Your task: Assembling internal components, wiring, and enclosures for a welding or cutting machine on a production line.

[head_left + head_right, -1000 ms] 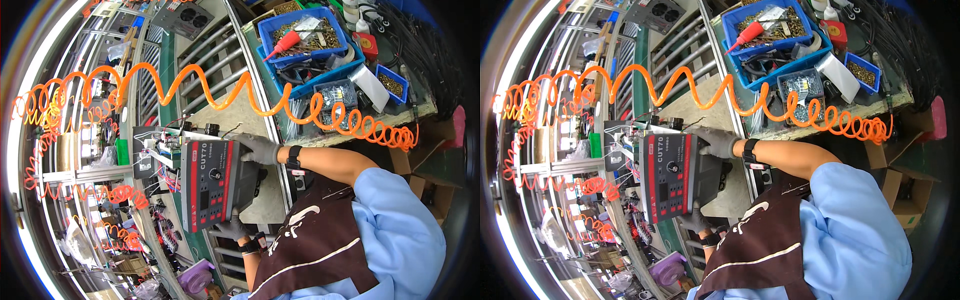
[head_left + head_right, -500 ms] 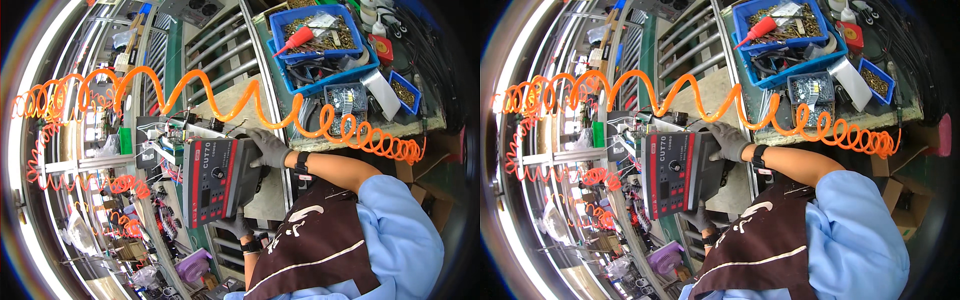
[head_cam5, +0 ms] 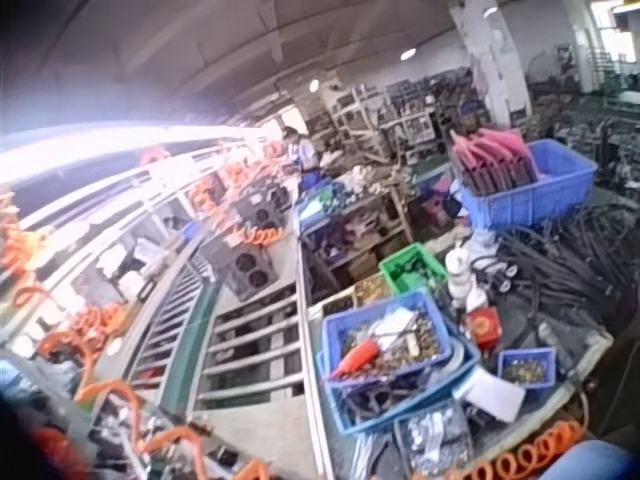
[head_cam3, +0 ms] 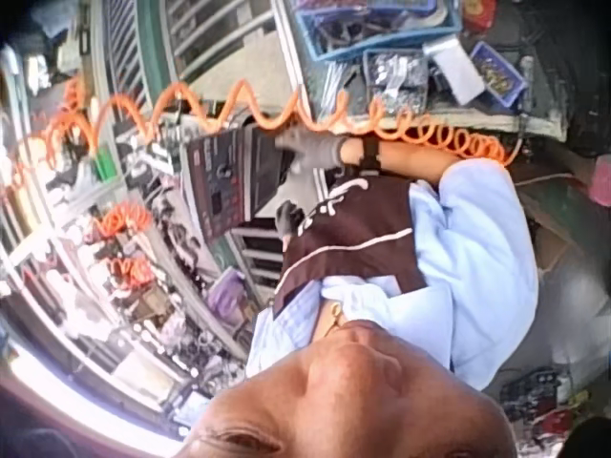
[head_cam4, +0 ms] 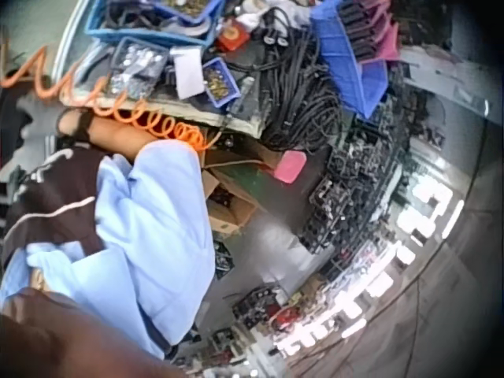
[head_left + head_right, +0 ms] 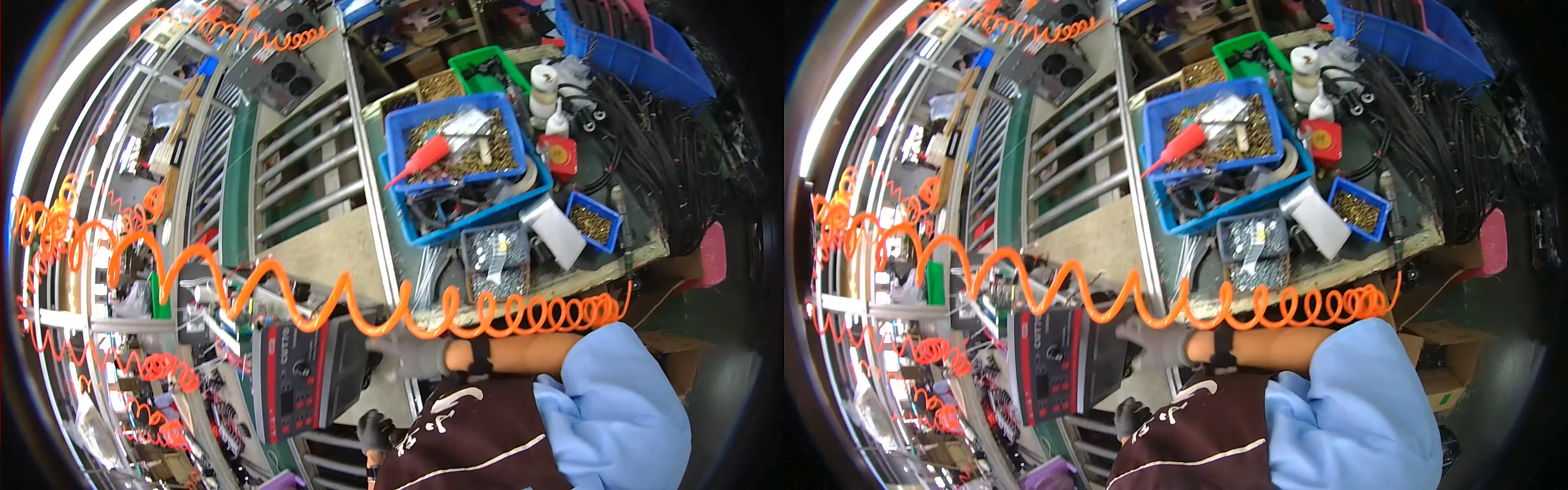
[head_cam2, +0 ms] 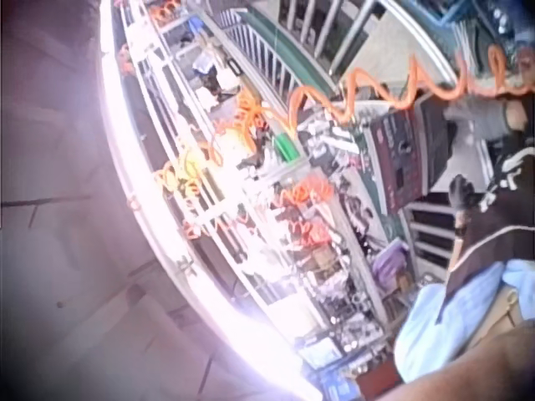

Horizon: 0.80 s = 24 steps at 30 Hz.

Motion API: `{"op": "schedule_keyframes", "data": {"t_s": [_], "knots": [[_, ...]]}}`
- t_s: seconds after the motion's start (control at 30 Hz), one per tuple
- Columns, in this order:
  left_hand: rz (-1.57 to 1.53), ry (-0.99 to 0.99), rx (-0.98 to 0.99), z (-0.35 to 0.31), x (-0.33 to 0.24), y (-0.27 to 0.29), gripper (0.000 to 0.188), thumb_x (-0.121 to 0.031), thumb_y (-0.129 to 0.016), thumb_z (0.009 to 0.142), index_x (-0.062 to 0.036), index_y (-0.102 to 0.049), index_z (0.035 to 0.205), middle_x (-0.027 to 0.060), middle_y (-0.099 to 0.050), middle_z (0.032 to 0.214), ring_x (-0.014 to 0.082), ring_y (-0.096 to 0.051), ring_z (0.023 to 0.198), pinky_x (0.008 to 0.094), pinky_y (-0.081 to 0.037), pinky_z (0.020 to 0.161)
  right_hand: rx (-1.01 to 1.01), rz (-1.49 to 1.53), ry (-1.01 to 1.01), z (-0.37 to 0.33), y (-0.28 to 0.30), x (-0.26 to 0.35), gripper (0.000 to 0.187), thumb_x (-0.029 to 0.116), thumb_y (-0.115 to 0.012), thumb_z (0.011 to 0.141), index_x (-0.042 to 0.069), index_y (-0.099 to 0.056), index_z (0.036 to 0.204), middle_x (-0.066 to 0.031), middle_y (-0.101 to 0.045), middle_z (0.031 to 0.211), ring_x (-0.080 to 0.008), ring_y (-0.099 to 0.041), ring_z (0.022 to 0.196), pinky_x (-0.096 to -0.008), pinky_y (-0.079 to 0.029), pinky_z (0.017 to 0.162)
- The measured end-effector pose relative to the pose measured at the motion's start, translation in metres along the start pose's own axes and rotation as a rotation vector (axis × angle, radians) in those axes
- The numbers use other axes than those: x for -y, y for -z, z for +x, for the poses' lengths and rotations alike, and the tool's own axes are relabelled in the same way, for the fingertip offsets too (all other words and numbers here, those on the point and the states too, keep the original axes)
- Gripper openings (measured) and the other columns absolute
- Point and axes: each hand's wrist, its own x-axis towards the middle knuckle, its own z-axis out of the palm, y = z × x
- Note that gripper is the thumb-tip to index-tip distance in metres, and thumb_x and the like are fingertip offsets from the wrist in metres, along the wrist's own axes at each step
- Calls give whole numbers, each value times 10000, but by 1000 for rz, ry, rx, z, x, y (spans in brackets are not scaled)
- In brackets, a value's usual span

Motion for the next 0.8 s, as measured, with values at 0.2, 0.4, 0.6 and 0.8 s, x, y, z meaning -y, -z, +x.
{"op": "schedule_keyframes", "data": {"t_s": [0.2, 0.4, 0.6, 0.8], "knots": [[379, -327, 623, 29, -100, -126, 309, -227, -619, 947, 17, -619, 1138, 70, -675, 932, 135, -641, 834, 279, -514, 728, 508, 559, 58, -94, 95, -10, 403, 301, -522, 994, 77, -542, 1328, -138, -580, 1277, -217, -546, 1176, -356, -432, 992], [497, -861, 438, 60, -241, -248, 275, -170, -588, 933, 15, -637, 1131, 71, -678, 984, 160, -624, 906, 301, -495, 836, 211, 851, -236, -227, 212, -25, 437, 207, -518, 997, -7, -508, 1378, -113, -545, 1380, -211, -447, 1324, -349, -314, 1122], [328, -873, 377, 50, -327, -324, 202, -161, -626, 909, -13, -648, 1045, 131, -672, 871, 180, -650, 808, 321, -505, 731, -934, 497, -741, -325, 282, -113, 314, 171, -556, 915, 19, -609, 1184, -82, -664, 1007, -182, -639, 856, -324, -510, 760], [516, -1344, 202, 100, -406, -374, 205, -67, -638, 822, -67, -671, 1023, 119, -640, 882, 265, -642, 789, 337, -516, 727, -1310, -134, -1067, -372, 345, -270, 453, 176, -627, 873, 44, -569, 1302, -185, -573, 1279, -316, -524, 1204, -406, -382, 1041]]}}
